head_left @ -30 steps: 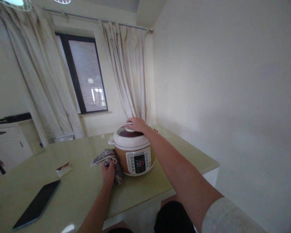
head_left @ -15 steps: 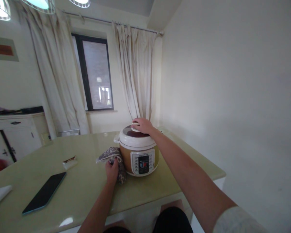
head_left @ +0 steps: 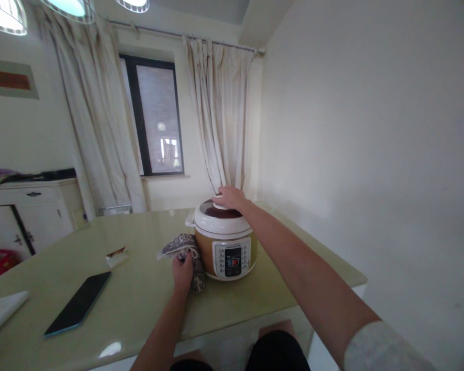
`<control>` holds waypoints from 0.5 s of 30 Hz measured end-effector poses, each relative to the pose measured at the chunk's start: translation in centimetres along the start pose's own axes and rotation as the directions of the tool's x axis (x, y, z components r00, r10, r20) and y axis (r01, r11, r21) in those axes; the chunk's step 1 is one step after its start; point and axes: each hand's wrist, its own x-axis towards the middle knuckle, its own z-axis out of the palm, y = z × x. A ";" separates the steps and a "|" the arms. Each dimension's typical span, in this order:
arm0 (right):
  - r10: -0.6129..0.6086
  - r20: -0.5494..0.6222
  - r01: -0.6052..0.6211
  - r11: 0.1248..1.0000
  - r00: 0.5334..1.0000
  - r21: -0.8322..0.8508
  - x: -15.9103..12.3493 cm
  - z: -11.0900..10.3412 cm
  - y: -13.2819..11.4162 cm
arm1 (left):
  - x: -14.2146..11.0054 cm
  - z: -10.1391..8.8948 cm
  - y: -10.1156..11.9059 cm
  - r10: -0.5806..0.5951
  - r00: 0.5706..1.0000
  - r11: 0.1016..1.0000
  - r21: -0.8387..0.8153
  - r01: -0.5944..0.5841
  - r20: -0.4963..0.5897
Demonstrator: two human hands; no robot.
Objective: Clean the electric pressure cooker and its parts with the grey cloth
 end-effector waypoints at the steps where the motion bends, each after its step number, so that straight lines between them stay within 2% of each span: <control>1: -0.046 0.016 0.046 0.999 0.999 0.007 0.2 -0.1 0.4 | 0.0 0.0 0.0 -0.005 1.000 1.000 -0.030 0.005 0.009; 4: -0.178 0.053 0.179 0.984 0.983 -0.001 0.9 -0.3 1.4 | 0.1 0.1 -0.1 -0.002 1.000 0.997 -0.071 0.004 0.026; 7: -0.240 0.056 0.241 0.970 0.969 -0.018 1.3 -0.3 2.0 | 0.1 0.2 -0.3 -0.013 1.000 0.997 -0.075 0.015 0.026; 10: -0.248 0.046 0.249 0.968 0.968 -0.024 1.3 -0.3 1.9 | 0.1 0.2 -0.3 -0.018 1.000 0.995 -0.096 0.019 0.014; 15: -0.186 0.054 0.188 0.981 0.981 -0.051 0.9 -0.5 1.4 | -0.1 0.2 0.1 -0.012 1.000 0.992 -0.124 0.014 0.019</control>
